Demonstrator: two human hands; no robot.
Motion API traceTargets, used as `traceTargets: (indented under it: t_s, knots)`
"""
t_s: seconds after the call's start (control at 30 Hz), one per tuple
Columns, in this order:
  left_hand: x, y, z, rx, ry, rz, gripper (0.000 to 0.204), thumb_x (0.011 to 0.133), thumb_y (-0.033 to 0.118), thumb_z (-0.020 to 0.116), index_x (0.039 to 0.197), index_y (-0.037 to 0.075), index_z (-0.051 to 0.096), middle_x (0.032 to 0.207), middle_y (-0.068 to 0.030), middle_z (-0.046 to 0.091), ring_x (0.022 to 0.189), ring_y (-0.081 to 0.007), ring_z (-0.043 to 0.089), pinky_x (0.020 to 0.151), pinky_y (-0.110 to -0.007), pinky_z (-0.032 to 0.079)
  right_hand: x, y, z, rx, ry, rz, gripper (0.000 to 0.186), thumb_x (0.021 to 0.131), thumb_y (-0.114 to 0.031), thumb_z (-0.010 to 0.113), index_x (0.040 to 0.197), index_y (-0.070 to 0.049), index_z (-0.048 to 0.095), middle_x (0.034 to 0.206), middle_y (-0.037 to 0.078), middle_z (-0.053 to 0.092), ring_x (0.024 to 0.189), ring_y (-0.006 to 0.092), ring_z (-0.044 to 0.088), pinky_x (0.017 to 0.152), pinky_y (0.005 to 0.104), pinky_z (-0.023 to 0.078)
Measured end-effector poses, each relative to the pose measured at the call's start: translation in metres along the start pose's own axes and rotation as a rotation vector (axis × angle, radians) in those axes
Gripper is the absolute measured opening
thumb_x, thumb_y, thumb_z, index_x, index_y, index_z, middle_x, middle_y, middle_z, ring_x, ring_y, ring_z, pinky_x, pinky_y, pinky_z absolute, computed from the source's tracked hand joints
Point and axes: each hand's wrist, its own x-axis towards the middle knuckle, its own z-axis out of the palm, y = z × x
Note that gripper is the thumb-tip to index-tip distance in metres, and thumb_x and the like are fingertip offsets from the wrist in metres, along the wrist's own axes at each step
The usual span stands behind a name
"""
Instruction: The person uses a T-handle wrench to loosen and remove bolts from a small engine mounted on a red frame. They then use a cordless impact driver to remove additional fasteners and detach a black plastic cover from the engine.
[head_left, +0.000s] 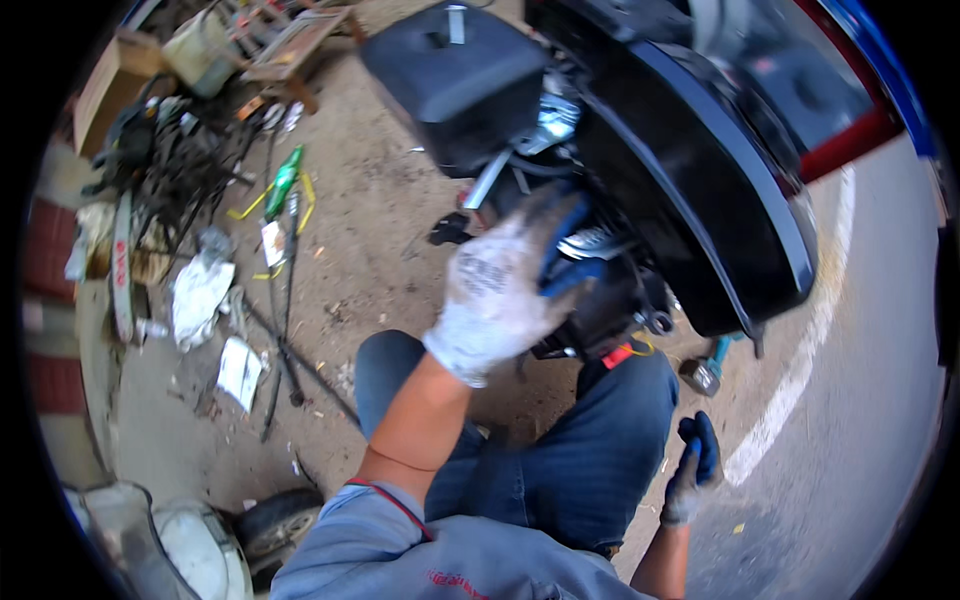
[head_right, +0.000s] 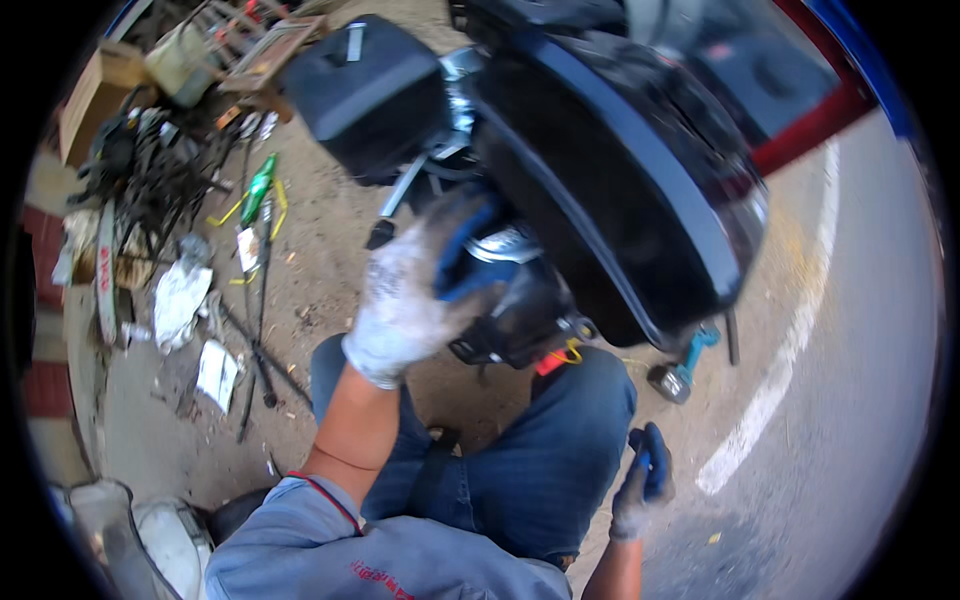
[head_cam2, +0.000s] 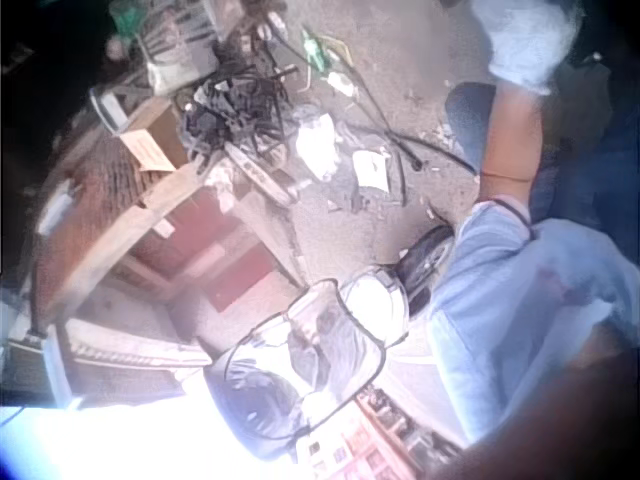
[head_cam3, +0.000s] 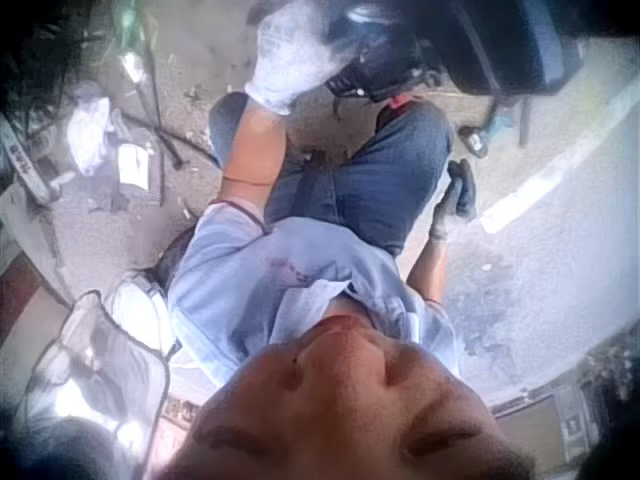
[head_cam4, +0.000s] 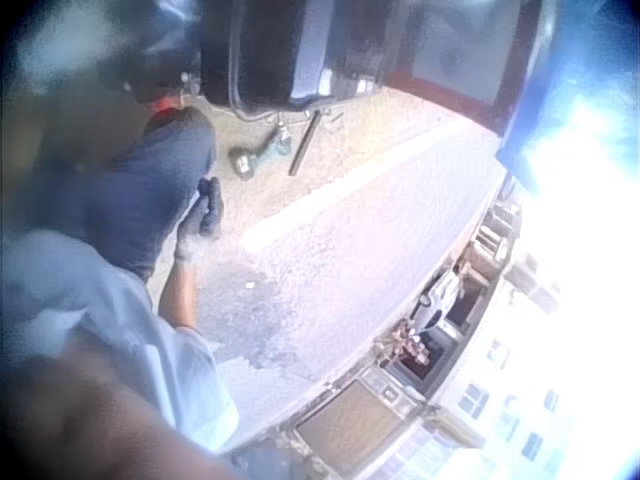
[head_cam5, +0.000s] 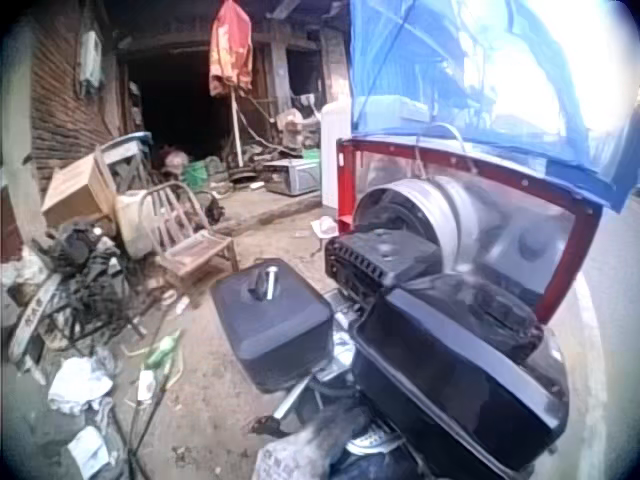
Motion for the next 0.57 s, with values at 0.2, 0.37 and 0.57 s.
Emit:
traceTargets:
  t_s: [0.2,0.37,0.57]
  knots:
    - [0.010,0.016,-0.015,-0.076,-0.164,-0.180,0.067,0.077,0.028,0.076,0.138,0.011,0.053,0.140,-0.0143,0.054,0.113,-0.0317,0.064,0.094,-0.039,0.054,0.035,-0.125,-0.017,-0.107,-0.174,0.038,0.034,0.099,-0.009,0.049,0.125,0.007,0.061,0.104,0.017,0.070,0.095,0.0232,0.067,0.088,0.0353,0.052]
    - [0.022,0.054,-0.075,-0.130,-0.499,-0.288,0.067,0.088,0.036,0.069,0.145,0.012,0.044,0.147,-0.0152,0.046,0.118,-0.0349,0.059,0.098,-0.042,0.050,0.058,-0.265,-0.025,-0.200,-0.521,-0.070,0.032,0.088,0.000,0.054,0.117,0.005,0.066,0.100,0.018,0.072,0.094,0.0262,0.069,0.086,0.0359,0.053]
    - [0.019,0.106,-0.204,-0.126,-0.597,-0.469,0.056,0.098,0.049,0.052,0.140,0.012,0.050,0.139,-0.0166,0.053,0.121,-0.0358,0.057,0.102,-0.044,0.046,0.079,-0.407,-0.029,-0.251,-0.751,-0.061,0.028,0.087,-0.001,0.061,0.114,-0.003,0.070,0.094,0.012,0.075,0.089,0.0254,0.070,0.081,0.0357,0.053]
